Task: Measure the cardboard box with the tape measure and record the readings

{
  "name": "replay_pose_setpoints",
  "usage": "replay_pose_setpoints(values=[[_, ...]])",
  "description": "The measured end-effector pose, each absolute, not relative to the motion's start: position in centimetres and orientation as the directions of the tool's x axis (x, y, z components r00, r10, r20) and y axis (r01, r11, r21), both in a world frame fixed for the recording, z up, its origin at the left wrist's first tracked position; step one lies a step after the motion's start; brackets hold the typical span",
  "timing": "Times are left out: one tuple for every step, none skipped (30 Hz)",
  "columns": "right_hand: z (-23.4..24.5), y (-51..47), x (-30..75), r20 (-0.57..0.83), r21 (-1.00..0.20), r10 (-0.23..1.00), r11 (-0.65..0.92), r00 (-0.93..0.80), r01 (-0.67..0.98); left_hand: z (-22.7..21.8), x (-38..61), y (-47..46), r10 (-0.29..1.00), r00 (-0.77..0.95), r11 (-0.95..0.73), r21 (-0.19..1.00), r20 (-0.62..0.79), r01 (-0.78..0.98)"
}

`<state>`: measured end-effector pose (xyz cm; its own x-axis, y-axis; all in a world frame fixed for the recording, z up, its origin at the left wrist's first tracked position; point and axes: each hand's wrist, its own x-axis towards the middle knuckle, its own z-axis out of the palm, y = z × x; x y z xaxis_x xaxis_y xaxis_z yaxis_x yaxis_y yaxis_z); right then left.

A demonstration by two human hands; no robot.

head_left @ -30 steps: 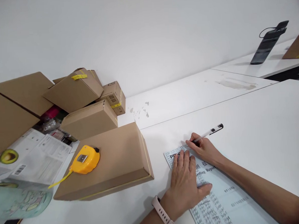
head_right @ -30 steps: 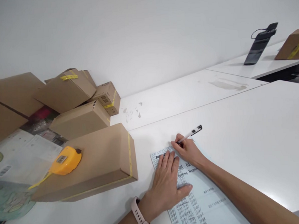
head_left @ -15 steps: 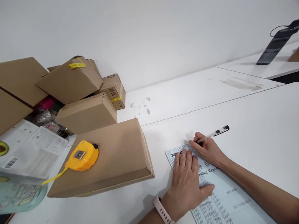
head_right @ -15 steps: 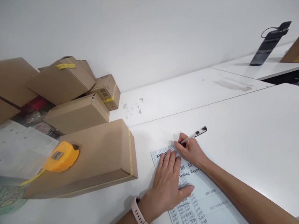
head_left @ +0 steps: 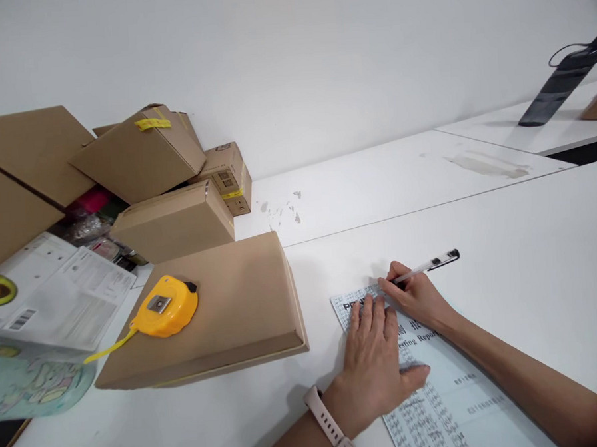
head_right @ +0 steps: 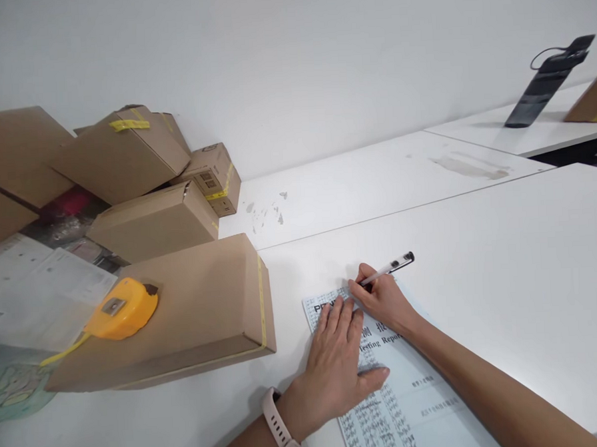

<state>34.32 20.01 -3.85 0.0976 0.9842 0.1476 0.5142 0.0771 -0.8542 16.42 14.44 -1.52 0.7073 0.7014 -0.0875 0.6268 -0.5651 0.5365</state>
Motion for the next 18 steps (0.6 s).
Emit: replay_pose_setpoints(values=[[-3.86, 20.03, 34.32, 0.149, -0.853, 0.984, 0.079, 0.097, 0.515, -1.57, 16.42, 14.44, 0.701, 0.708, -0.566, 0.538, -0.084, 0.625], [-3.87, 20.04, 34.32, 0.150, -0.853, 0.984, 0.078, 0.098, 0.516, -1.63, 16.42, 14.44, 0.701, 0.708, -0.568, 0.538, -0.079, 0.623], [-3.87, 20.04, 34.31, 0.149, -0.853, 0.984, 0.077, 0.100, 0.517, -1.70, 16.42, 14.42, 0.702, 0.708, -0.571, 0.537, -0.074, 0.622], [-3.87, 20.03, 34.30, 0.148, -0.854, 0.984, 0.075, 0.102, 0.515, -1.77, 16.41, 14.41, 0.703, 0.707, -0.574, 0.532, -0.069, 0.622], [-3.86, 20.02, 34.29, 0.146, -0.856, 0.984, 0.074, 0.103, 0.512, -1.83, 16.41, 14.40, 0.705, 0.706, -0.577, 0.526, -0.064, 0.625], [-3.85, 20.01, 34.28, 0.144, -0.858, 0.984, 0.073, 0.102, 0.509, -1.88, 16.41, 14.38, 0.706, 0.705, -0.581, 0.518, -0.063, 0.628], [-3.85, 19.99, 34.28, 0.141, -0.860, 0.985, 0.072, 0.101, 0.505, -1.91, 16.42, 14.37, 0.706, 0.706, -0.585, 0.510, -0.064, 0.631], [-3.85, 19.98, 34.27, 0.137, -0.861, 0.986, 0.069, 0.099, 0.503, -1.93, 16.42, 14.37, 0.704, 0.707, -0.589, 0.503, -0.067, 0.633], [-3.86, 19.97, 34.28, 0.133, -0.862, 0.986, 0.066, 0.099, 0.502, -1.92, 16.43, 14.37, 0.703, 0.708, -0.591, 0.496, -0.070, 0.636], [-3.88, 19.97, 34.28, 0.130, -0.862, 0.987, 0.063, 0.099, 0.502, -1.91, 16.43, 14.36, 0.703, 0.707, -0.591, 0.493, -0.073, 0.638], [-3.91, 19.98, 34.29, 0.130, -0.862, 0.986, 0.062, 0.101, 0.503, -1.89, 16.44, 14.36, 0.703, 0.707, -0.590, 0.493, -0.075, 0.640], [-3.92, 19.99, 34.31, 0.131, -0.861, 0.986, 0.062, 0.103, 0.505, -1.88, 16.43, 14.35, 0.705, 0.705, -0.588, 0.495, -0.075, 0.640], [-3.94, 19.99, 34.33, 0.133, -0.860, 0.986, 0.063, 0.104, 0.506, -1.87, 16.42, 14.33, 0.706, 0.704, -0.585, 0.499, -0.074, 0.639], [-3.93, 20.00, 34.34, 0.136, -0.859, 0.985, 0.064, 0.106, 0.508, -1.86, 16.41, 14.32, 0.708, 0.703, -0.583, 0.504, -0.071, 0.637], [-3.92, 20.00, 34.36, 0.139, -0.858, 0.984, 0.065, 0.109, 0.510, -1.87, 16.40, 14.31, 0.707, 0.704, -0.583, 0.508, -0.067, 0.634], [-3.89, 19.99, 34.38, 0.141, -0.856, 0.983, 0.063, 0.114, 0.513, -1.88, 16.40, 14.29, 0.706, 0.705, -0.584, 0.510, -0.064, 0.631], [-3.86, 19.99, 34.40, 0.144, -0.855, 0.982, 0.062, 0.121, 0.515, -1.90, 16.40, 14.29, 0.706, 0.705, -0.585, 0.510, -0.062, 0.631], [-3.82, 19.99, 34.41, 0.146, -0.854, 0.981, 0.061, 0.127, 0.516, -1.91, 16.41, 14.28, 0.706, 0.705, -0.585, 0.509, -0.061, 0.631]])
